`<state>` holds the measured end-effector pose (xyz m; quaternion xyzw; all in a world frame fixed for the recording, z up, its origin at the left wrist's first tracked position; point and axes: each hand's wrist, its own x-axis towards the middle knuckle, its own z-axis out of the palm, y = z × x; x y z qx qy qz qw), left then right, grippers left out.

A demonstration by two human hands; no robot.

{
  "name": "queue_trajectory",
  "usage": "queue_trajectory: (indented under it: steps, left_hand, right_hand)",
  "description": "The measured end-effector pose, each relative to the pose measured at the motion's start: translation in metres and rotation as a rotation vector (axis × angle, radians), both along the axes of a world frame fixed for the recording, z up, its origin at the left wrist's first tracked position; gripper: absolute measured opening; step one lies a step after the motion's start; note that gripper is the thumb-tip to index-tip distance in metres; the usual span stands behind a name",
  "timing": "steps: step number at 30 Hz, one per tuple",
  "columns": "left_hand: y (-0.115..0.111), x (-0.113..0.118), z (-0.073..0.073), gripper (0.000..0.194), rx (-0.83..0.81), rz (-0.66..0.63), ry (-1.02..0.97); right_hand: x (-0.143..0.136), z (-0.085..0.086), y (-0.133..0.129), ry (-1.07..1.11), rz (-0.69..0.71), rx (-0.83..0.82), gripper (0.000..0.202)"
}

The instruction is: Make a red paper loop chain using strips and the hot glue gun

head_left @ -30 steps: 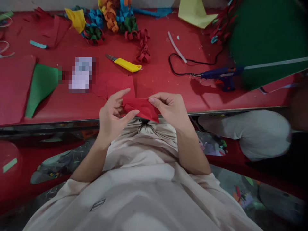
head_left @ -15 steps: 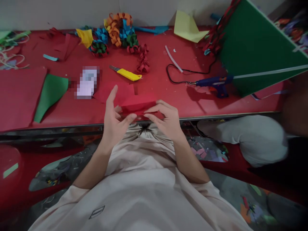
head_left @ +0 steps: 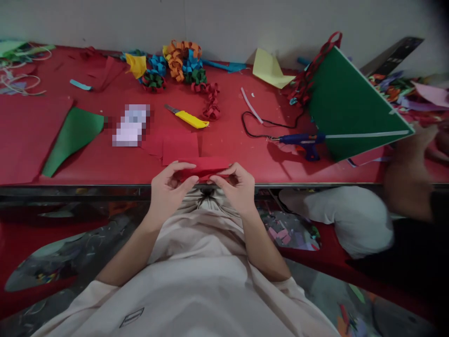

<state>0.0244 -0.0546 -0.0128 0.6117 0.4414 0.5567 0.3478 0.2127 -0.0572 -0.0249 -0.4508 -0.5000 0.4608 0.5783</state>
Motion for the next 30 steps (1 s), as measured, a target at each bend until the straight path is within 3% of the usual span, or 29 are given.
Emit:
queue_trajectory:
  steps: [5,9,13,14,18,22,27,30]
  left_hand:
    - [-0.001,0.005,-0.006,0.051,-0.114,0.109,-0.079]
    - [-0.001,0.007,-0.005,0.056,-0.163,0.138,-0.116]
    - [-0.001,0.009,-0.006,0.067,-0.21,0.134,-0.17]
    - [0.0,0.01,-0.006,0.069,-0.22,0.123,-0.181]
    - [0.0,0.012,-0.003,0.072,-0.232,0.092,-0.2]
    - [-0.001,0.013,0.0,0.07,-0.259,0.082,-0.17]
    - [0.001,0.01,0.004,0.079,-0.3,0.029,-0.135]
    - [0.005,0.008,0.006,0.068,-0.352,0.014,-0.131]
  right_hand:
    - [-0.003,-0.002,-0.001,-0.224,-0.037,0.014,0.035]
    - [-0.011,-0.008,0.0,-0.033,-0.01,0.005,0.032]
    - [-0.013,-0.008,0.001,-0.004,-0.038,0.069,0.065]
    - [-0.011,-0.006,0.0,-0.063,-0.041,0.104,0.063]
    - [-0.002,0.002,0.0,-0.316,-0.059,0.24,0.023]
    - [0.001,0.005,0.001,-0.314,-0.073,0.192,0.021]
    - [0.0,0.002,0.004,-0.311,-0.098,0.122,0.019]
    - [0.0,0.002,0.003,-0.32,-0.089,0.121,0.021]
